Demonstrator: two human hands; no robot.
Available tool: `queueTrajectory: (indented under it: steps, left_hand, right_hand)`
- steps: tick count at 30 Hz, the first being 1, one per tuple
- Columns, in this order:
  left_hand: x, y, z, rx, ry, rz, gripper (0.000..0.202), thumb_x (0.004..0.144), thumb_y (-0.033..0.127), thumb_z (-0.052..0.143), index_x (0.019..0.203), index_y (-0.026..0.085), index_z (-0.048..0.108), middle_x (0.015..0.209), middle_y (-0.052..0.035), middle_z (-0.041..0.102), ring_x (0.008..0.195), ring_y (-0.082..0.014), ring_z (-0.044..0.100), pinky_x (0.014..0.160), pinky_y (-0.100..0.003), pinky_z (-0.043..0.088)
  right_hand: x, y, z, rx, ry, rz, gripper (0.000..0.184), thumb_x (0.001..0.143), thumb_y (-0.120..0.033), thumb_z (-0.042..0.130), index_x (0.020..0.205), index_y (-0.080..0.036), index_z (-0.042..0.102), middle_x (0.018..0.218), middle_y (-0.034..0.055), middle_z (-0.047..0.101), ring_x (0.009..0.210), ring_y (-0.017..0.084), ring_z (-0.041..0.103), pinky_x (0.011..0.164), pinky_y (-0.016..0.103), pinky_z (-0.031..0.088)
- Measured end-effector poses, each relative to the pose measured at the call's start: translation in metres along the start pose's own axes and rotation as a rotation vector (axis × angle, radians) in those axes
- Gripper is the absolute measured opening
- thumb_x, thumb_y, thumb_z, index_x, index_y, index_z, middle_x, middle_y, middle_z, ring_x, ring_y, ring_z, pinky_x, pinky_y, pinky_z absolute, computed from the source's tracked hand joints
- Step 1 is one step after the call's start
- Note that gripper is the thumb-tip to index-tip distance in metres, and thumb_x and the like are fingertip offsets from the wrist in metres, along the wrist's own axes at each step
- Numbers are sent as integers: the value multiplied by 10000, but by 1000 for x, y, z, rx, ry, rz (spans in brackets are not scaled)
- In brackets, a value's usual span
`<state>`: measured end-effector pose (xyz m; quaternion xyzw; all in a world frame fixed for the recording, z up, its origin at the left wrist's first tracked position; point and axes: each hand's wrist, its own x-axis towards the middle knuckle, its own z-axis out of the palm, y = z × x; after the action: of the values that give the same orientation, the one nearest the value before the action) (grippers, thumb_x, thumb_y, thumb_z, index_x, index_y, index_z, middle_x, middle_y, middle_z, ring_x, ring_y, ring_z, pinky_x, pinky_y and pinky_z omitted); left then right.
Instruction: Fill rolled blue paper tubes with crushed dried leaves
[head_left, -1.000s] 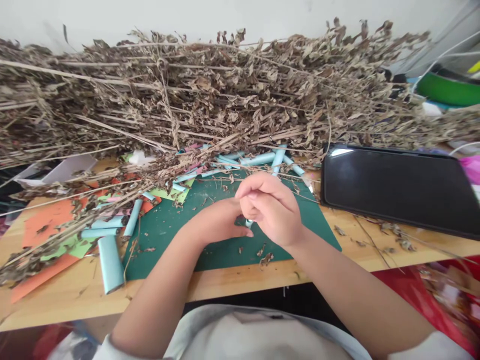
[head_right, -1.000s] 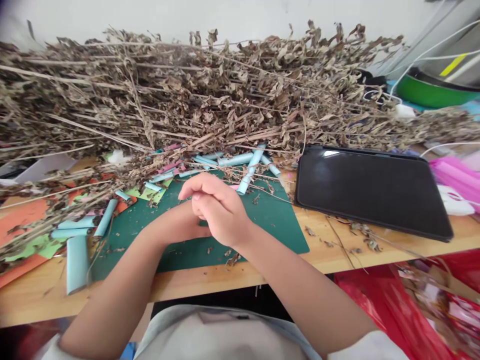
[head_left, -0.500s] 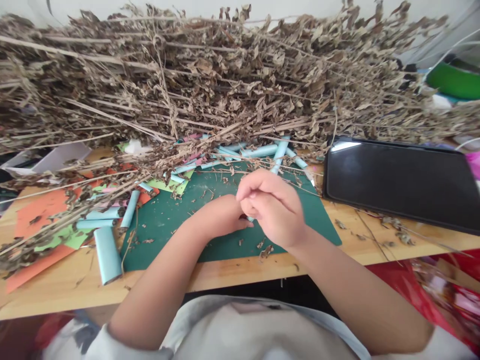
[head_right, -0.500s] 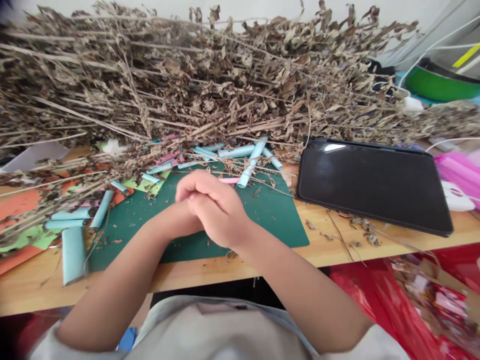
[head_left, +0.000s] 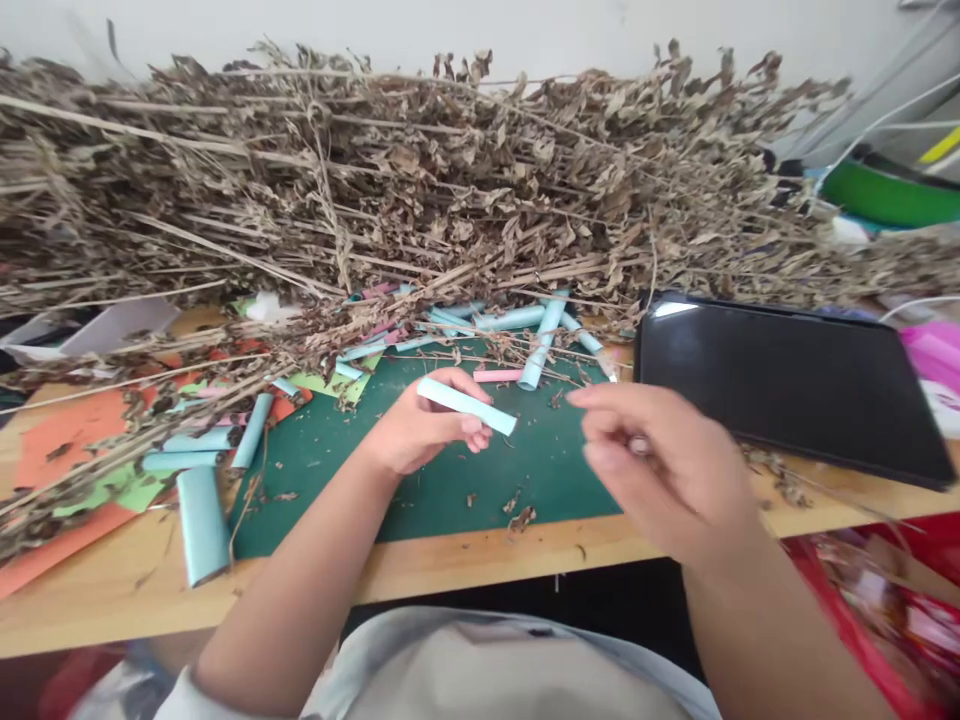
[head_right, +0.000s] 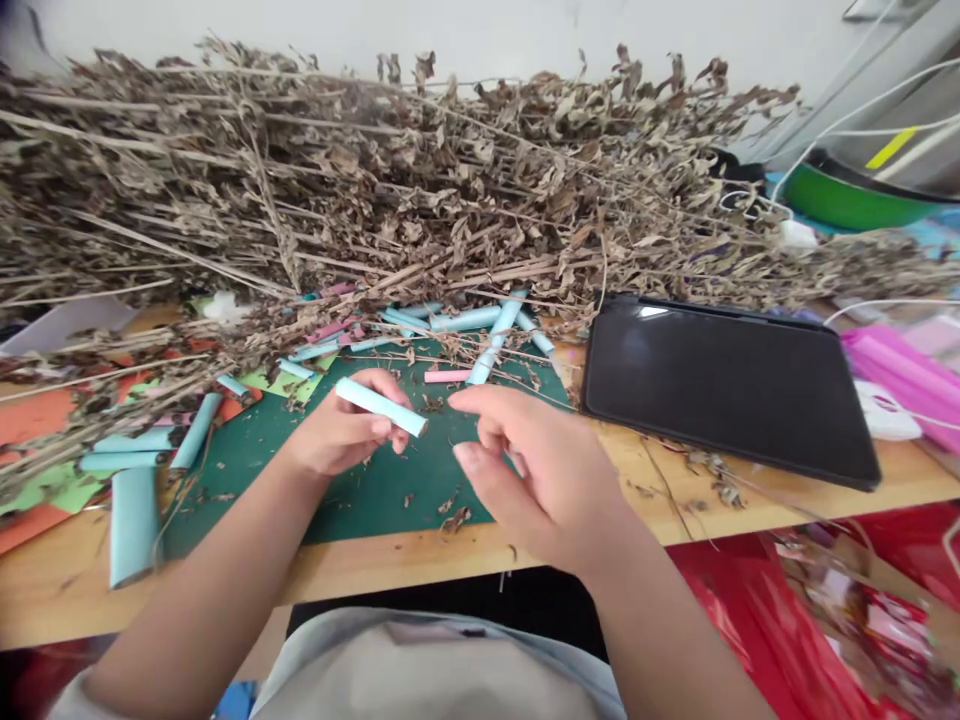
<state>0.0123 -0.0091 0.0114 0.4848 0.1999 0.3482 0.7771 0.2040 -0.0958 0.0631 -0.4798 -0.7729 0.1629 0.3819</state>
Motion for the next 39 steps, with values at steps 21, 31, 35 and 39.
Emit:
queueTrajectory:
  steps: [21,31,35,39]
  left_hand:
    - [-7,5,14,745,43,245,263,742,390,540,731,132,586,650,-21,562,608,-108,493,576,-212,392]
    - [-7,12,13,681,-207,-39,333,689,430,575,651,101,607,550,-6,547,505,-76,439,477,-166,343]
    - [-9,14,13,793,-303,-84,281,667,377,612,664,96,619,550,1,548,512,-75,451,476,-154,332]
    - [-10,17,12,895,-340,-93,269,669,367,612,662,98,620,556,-4,555,522,-83,469,478,-155,330]
  right_hand:
    - [16,11,34,-75,47,-110,152,779,-262,522,856,-149,587,752,41,617,616,103,522,556,208,408]
    - [18,25,21,547,-387,50,149,757,-160,546,884,-163,624,748,6,658,636,72,591,546,154,431]
    - [21,25,18,482,-547,0,120,710,-136,600,825,-155,629,713,-4,650,612,69,586,550,152,429]
    - [20,21,23,394,-563,-40,96,718,-107,585,784,-163,626,704,-13,647,615,64,583,564,149,427]
